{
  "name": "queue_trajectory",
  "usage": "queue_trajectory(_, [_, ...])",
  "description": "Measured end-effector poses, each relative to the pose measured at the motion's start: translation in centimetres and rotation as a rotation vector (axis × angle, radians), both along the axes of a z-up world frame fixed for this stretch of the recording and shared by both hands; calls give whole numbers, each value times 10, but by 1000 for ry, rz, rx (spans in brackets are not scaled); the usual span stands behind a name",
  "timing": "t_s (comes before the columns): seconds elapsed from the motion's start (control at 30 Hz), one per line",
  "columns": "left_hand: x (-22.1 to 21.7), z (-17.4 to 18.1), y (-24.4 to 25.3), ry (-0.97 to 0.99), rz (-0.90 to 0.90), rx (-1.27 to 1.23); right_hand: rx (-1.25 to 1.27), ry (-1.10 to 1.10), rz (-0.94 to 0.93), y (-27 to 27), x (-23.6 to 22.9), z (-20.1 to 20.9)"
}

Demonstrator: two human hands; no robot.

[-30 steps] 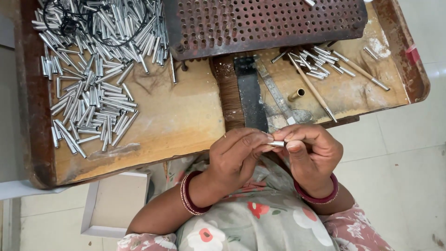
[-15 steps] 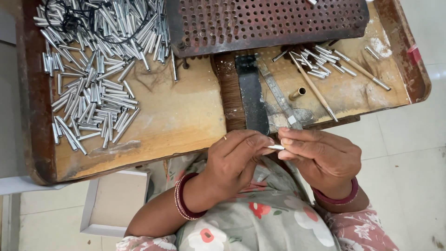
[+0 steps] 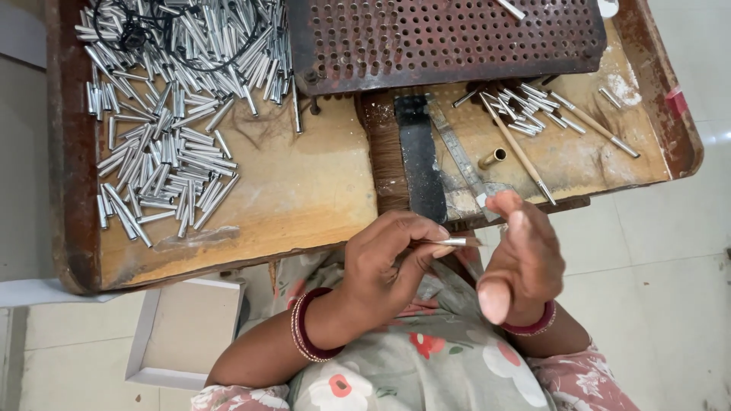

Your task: The person cleans and sorts small silver metal tubes at a workbench using a wooden rod and a bench brush.

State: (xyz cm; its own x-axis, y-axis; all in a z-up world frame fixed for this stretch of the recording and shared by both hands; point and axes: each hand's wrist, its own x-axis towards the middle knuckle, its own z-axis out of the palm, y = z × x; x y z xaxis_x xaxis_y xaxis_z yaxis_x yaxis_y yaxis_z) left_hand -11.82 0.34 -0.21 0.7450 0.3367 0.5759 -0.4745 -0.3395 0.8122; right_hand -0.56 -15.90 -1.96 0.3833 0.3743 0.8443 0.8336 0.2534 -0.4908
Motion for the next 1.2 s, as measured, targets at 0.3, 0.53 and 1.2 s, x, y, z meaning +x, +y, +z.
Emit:
queue_trajectory(0.3, [-1,-4,-1,32,-65,-77,-181,-388,-183,13,-3,9])
queue_trajectory(0.53, [-1,-13,20,125,-96,93,-157,-82,-117,6,4,-14])
queue_trajectory(1.2, [16,-43,21,-22,-42,-656,-655,-202,-784,-17,107,-10])
